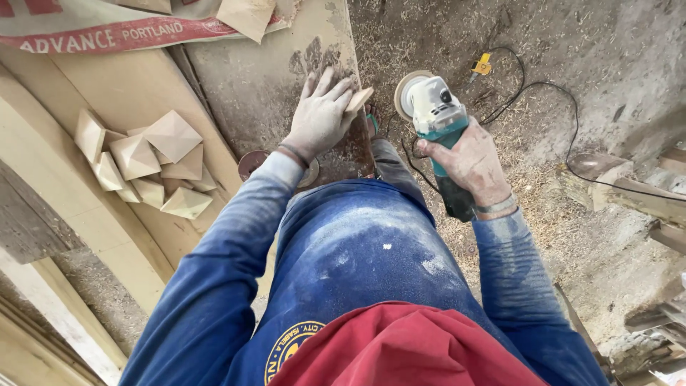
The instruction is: Sanding small pyramid-shaped wooden pieces using an angle grinder with a sanding disc.
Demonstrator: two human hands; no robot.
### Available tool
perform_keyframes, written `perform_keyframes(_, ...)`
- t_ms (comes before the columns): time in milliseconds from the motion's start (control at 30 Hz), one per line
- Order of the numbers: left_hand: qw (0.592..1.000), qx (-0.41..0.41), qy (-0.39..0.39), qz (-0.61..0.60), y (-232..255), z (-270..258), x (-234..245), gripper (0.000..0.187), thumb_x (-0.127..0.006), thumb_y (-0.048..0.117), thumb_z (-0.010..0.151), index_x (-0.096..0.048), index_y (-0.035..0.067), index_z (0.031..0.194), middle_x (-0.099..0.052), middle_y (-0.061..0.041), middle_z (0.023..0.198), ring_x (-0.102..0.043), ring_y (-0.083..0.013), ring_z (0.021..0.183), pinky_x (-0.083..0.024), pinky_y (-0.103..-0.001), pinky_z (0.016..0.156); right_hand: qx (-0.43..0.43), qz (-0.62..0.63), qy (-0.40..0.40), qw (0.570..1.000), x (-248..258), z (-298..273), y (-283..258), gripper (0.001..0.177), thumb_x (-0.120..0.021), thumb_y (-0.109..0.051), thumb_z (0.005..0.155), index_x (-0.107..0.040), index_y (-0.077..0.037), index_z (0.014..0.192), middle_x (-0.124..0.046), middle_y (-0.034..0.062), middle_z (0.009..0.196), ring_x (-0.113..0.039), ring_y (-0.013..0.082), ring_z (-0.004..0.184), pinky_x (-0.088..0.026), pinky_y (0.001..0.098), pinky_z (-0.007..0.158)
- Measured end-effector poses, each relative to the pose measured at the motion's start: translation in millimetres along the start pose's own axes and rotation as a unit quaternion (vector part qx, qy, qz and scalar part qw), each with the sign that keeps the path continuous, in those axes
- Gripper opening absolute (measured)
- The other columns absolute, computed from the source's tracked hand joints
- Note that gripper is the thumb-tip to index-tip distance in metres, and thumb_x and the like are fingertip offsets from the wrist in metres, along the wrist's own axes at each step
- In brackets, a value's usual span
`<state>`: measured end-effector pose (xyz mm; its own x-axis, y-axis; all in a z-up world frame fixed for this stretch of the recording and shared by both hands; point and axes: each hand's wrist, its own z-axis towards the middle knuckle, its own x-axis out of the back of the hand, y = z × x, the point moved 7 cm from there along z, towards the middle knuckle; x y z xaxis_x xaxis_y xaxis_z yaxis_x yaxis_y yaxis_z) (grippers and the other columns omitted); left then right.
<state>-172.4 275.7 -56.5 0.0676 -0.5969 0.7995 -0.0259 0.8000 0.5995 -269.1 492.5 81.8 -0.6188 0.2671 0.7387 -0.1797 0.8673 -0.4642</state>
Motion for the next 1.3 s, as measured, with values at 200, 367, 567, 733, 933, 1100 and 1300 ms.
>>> perform_keyframes(200, 0.999, 0.023, -0.024, -0.026, 10.0, -0.5, 7.7, 0.028, -0.071, 0.027, 0.092, -0.076, 0.009, 0.113, -0.065, -0.006, 0.140, -0.043, -0.0367, 0.144, -0.029, -0.059, 0.121, 0.024, 0.002, -0.004, 1.000, -11.8, -9.8, 2.8, 0.060, -0.085, -0.044, 0.081, -0.068, -0.004, 0.121, -0.072, 0.0194, 0.115, -0.070, 0.0350, 0.111, -0.054, 0.0446, 0.094)
perform_keyframes(367, 0.992, -0.021, 0.014, -0.124, -21.5, -13.2, -11.6, 0.042, -0.075, 0.034, 0.092, -0.072, 0.014, 0.128, -0.059, -0.004, 0.149, -0.036, -0.0319, 0.152, -0.025, -0.054, 0.125, 0.004, 0.014, -0.019, 1.000, -17.5, -19.2, -11.2, 0.063, -0.084, -0.045, 0.078, -0.067, -0.004, 0.122, -0.072, 0.0183, 0.115, -0.071, 0.0335, 0.110, -0.056, 0.0434, 0.093)
perform_keyframes(567, 0.995, -0.057, 0.053, -0.065, -15.4, -11.3, -13.9, 0.051, -0.072, 0.035, 0.097, -0.065, 0.023, 0.146, -0.053, -0.002, 0.156, -0.031, -0.0311, 0.154, -0.018, -0.053, 0.127, 0.122, -0.133, -0.044, 0.983, -44.5, -23.2, -21.6, 0.067, -0.082, -0.047, 0.085, -0.061, -0.001, 0.129, -0.063, 0.0243, 0.113, -0.068, 0.0400, 0.103, -0.056, 0.0472, 0.088)
perform_keyframes(733, 0.999, -0.033, 0.029, -0.011, -21.9, -7.1, -31.3, 0.052, -0.065, 0.035, 0.099, -0.060, 0.018, 0.148, -0.048, 0.001, 0.161, -0.026, -0.0281, 0.157, -0.012, -0.054, 0.128, 0.079, -0.137, -0.086, 0.984, -58.5, -17.4, -55.6, 0.069, -0.081, -0.051, 0.082, -0.060, 0.001, 0.122, -0.061, 0.0228, 0.105, -0.068, 0.0406, 0.094, -0.055, 0.0496, 0.082)
perform_keyframes(933, 0.999, -0.032, 0.003, 0.023, -22.3, -5.6, -39.1, 0.058, -0.059, 0.036, 0.097, -0.057, 0.013, 0.150, -0.045, 0.000, 0.164, -0.022, -0.0280, 0.158, -0.010, -0.055, 0.128, 0.003, -0.148, -0.125, 0.981, -66.1, -12.9, -67.2, 0.073, -0.084, -0.054, 0.073, -0.056, 0.002, 0.112, -0.069, 0.0255, 0.101, -0.069, 0.0442, 0.098, -0.055, 0.0501, 0.086)
perform_keyframes(1100, 0.998, -0.043, 0.031, 0.026, -27.7, -9.0, -45.9, 0.055, -0.061, 0.031, 0.100, -0.057, 0.015, 0.152, -0.046, 0.001, 0.164, -0.022, -0.0277, 0.159, -0.011, -0.055, 0.129, 0.036, -0.150, -0.103, 0.983, -58.8, -10.0, -63.0, 0.074, -0.083, -0.055, 0.076, -0.054, 0.004, 0.112, -0.070, 0.0273, 0.100, -0.070, 0.0437, 0.100, -0.056, 0.0498, 0.086)
perform_keyframes(1300, 0.999, -0.040, 0.035, -0.011, -21.1, -8.0, -34.1, 0.052, -0.065, 0.037, 0.101, -0.060, 0.014, 0.147, -0.048, -0.001, 0.161, -0.025, -0.0293, 0.156, -0.012, -0.057, 0.128, 0.016, -0.161, -0.088, 0.983, -42.2, 0.1, -47.5, 0.077, -0.084, -0.053, 0.076, -0.055, 0.005, 0.119, -0.068, 0.0279, 0.106, -0.069, 0.0432, 0.102, -0.055, 0.0486, 0.088)
